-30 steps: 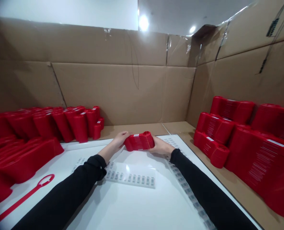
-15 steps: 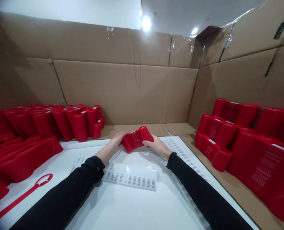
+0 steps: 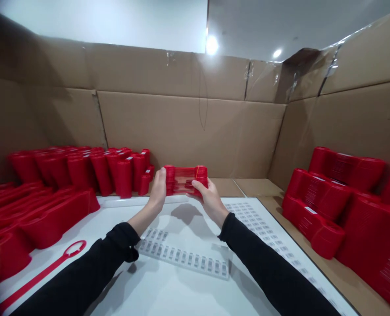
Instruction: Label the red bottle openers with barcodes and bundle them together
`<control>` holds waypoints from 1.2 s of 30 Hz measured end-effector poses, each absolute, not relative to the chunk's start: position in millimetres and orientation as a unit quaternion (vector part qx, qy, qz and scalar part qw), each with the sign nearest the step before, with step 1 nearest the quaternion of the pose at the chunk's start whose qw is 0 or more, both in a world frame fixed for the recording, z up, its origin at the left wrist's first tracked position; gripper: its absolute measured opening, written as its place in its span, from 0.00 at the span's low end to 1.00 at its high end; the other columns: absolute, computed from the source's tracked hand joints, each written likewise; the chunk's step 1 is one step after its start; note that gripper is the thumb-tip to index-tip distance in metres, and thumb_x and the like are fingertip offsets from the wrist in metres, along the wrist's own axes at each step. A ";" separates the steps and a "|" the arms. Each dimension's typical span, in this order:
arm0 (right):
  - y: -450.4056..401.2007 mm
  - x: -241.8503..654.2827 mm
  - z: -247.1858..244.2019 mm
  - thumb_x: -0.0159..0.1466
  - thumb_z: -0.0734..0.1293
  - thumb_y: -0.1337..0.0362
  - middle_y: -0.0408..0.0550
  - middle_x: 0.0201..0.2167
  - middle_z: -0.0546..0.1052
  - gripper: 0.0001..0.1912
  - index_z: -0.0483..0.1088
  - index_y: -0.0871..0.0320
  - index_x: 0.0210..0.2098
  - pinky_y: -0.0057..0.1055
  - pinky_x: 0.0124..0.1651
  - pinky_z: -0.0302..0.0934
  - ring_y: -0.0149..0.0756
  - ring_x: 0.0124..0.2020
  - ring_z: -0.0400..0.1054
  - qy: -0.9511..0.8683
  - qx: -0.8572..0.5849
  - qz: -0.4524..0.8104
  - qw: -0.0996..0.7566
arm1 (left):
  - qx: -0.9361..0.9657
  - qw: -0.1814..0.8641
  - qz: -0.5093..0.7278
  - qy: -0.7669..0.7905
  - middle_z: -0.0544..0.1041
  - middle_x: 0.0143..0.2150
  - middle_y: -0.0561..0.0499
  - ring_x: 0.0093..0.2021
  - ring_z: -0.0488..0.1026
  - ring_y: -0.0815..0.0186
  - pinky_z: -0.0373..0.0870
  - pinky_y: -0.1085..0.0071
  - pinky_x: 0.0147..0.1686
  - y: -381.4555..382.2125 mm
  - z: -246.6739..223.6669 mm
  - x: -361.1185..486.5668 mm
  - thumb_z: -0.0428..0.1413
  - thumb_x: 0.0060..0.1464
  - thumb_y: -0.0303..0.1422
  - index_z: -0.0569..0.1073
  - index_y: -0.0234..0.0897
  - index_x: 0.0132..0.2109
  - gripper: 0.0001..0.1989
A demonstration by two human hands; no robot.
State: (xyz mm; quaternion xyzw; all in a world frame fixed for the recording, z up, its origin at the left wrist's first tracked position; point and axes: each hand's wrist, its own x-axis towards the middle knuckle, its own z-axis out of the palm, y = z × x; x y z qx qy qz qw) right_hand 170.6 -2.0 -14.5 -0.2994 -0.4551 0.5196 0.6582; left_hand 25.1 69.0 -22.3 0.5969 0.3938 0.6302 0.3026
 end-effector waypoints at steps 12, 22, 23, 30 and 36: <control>11.9 153.2 -12.0 0.56 0.65 0.45 0.52 0.41 0.76 0.27 0.63 0.54 0.49 0.29 0.18 0.65 0.37 0.27 0.72 -0.468 -0.357 0.461 0.664 | 0.626 0.207 0.646 0.383 0.73 0.39 0.48 0.41 0.71 0.62 0.66 0.67 0.44 63.0 -5.8 5.0 0.40 0.61 0.47 0.66 0.39 0.42 0.19; 68.9 127.7 -10.0 0.57 0.61 0.44 0.52 0.34 0.75 0.26 0.65 0.57 0.45 0.33 0.22 0.64 0.41 0.29 0.71 -0.480 -0.430 0.326 0.692 | 0.533 0.158 0.712 0.428 0.72 0.45 0.45 0.43 0.72 0.63 0.69 0.67 0.42 109.1 14.4 -47.1 0.46 0.56 0.31 0.65 0.38 0.47 0.12; 81.1 123.6 -8.7 0.57 0.62 0.45 0.53 0.35 0.75 0.25 0.64 0.58 0.44 0.34 0.25 0.66 0.42 0.32 0.71 -0.475 -0.436 0.310 0.699 | 0.521 0.148 0.723 0.428 0.72 0.44 0.45 0.42 0.72 0.64 0.70 0.68 0.41 117.3 16.8 -59.4 0.47 0.54 0.28 0.66 0.38 0.45 0.11; 166.0 65.5 -0.5 0.60 0.62 0.53 0.58 0.46 0.70 0.23 0.56 0.58 0.49 0.40 0.49 0.62 0.42 0.46 0.68 -0.458 -0.437 0.279 0.723 | 0.543 0.165 0.677 0.469 0.73 0.30 0.49 0.31 0.73 0.66 0.71 0.68 0.35 139.8 15.9 -114.0 0.45 0.47 0.22 0.69 0.34 0.34 0.10; 202.7 13.2 -14.3 0.58 0.63 0.55 0.56 0.46 0.70 0.24 0.52 0.57 0.49 0.40 0.51 0.59 0.39 0.45 0.68 -0.512 -0.391 0.318 0.695 | 0.683 -0.108 0.552 0.465 0.75 0.44 0.43 0.48 0.70 0.59 0.64 0.63 0.52 139.6 25.1 -119.5 0.44 0.48 0.20 0.73 0.32 0.41 0.17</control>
